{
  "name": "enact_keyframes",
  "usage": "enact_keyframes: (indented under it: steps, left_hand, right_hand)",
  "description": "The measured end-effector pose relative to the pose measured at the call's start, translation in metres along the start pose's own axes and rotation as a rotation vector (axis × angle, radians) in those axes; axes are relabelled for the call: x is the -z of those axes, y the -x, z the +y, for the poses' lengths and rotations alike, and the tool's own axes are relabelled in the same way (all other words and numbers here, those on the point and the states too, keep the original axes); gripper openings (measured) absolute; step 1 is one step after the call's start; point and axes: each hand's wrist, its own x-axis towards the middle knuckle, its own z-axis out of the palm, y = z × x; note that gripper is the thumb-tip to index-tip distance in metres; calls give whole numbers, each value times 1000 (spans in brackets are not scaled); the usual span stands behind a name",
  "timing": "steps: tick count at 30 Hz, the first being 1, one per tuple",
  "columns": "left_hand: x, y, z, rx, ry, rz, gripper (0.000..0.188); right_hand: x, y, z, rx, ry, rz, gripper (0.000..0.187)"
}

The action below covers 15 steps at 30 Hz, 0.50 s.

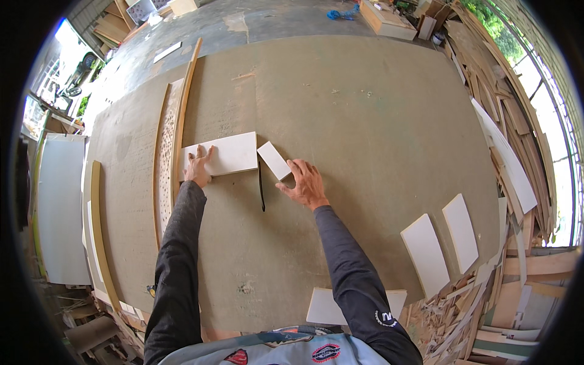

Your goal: The person measures boards using a tape measure and hammers a guide rail into place. They then arrange several wooden pieces, mark one with a pencil, and gather additional long strips of wood to add to the assembly.

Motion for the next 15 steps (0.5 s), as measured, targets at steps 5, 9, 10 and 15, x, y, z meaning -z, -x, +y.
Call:
enact_keyframes:
  steps: [5,9,10,15]
  left_hand:
    - [6,-23,6,-37,-23,20,116]
    - [10,-38,-3,-51,-15,-28,116]
    - [12,-41,-4,-63,-4,-48,116]
    - [11,-69,-26,-158,-143,-13,130]
  right_hand:
    - [-11,4,26,-97,27,135,59]
    - [22,32,45,-310,-38,119,55]
    - [37,43,53,-298,-73,73,54]
    - [139,91,121,-193,-70,86,43]
